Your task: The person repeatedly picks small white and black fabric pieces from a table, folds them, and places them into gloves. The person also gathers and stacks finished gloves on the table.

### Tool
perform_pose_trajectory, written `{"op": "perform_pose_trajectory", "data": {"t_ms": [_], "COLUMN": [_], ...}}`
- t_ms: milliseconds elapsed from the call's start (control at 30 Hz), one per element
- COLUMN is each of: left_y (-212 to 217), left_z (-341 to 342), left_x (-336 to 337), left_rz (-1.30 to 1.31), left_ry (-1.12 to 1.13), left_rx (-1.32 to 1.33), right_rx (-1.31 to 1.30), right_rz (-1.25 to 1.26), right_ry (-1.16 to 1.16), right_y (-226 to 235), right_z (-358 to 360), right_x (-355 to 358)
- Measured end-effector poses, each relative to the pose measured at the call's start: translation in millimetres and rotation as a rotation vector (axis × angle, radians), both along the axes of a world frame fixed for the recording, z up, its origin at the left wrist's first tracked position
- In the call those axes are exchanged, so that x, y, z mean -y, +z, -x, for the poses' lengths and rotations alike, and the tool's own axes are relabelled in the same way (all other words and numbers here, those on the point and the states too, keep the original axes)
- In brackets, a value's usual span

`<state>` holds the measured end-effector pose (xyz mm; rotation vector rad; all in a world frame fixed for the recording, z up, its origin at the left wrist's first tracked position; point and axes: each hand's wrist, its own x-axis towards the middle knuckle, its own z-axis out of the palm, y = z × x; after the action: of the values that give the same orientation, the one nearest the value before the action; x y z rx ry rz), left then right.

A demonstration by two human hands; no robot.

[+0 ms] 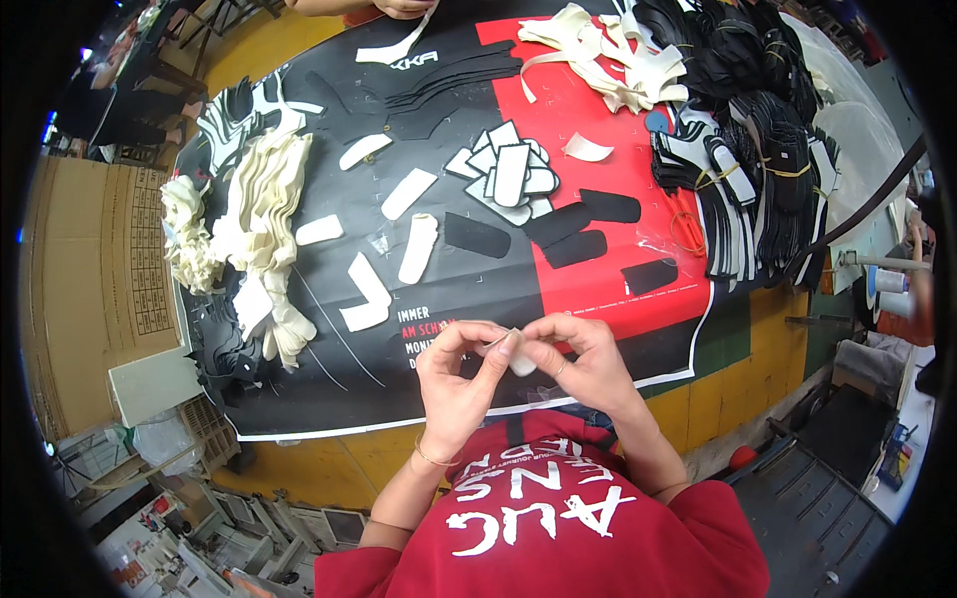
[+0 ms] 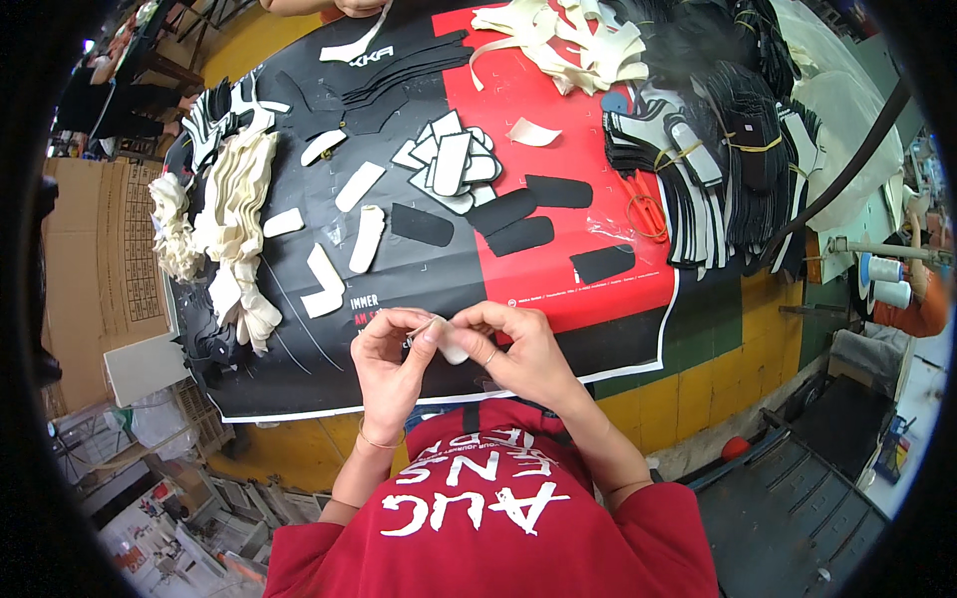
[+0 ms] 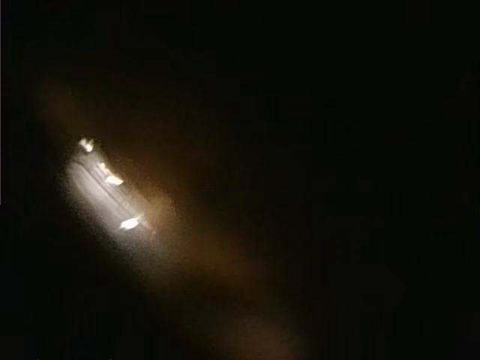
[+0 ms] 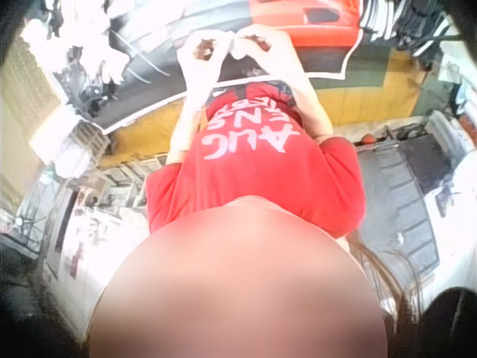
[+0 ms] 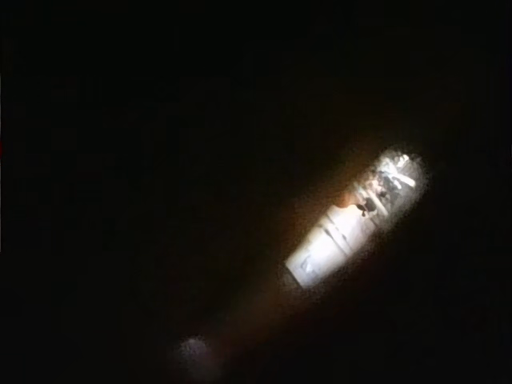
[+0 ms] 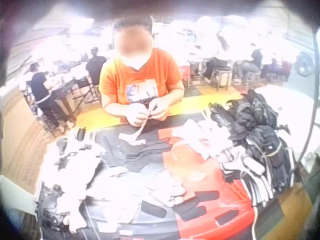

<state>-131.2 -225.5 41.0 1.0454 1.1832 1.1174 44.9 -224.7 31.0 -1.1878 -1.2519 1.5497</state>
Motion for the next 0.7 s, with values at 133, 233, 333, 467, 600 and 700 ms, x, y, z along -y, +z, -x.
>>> {"op": "perform_pose_trajectory", "data": {"t_ms": [133,233,333,467,600,700], "left_y": [-1,0,1,2,5,6], "left_z": [0,7,12,10,16,18], "left_x": [-3,-6,-8,-8,-5,-3], "left_rz": [0.088,0.114,0.074,-0.051,0.210,0.308], "left_ry": [-0.053,-0.091,-0.124,-0.049,-0.086,-0.099], "left_rx": [0.085,0.042,-0.036,-0.129,0.239,0.316], "right_rx": [0.047,0.173,0.198,0.452,0.769,0.830], "right_rz": [-0.006,-0.062,-0.093,-0.479,-1.000,-1.120], "right_ry": [-0.043,0.002,-0.011,-0.123,-0.212,-0.205], "right_y": [-1,5,8,6,-1,-2], "right_z": [-11,-18,-16,-10,-9,-8], "right_x": [-5,-7,-7,-6,-4,0]}}
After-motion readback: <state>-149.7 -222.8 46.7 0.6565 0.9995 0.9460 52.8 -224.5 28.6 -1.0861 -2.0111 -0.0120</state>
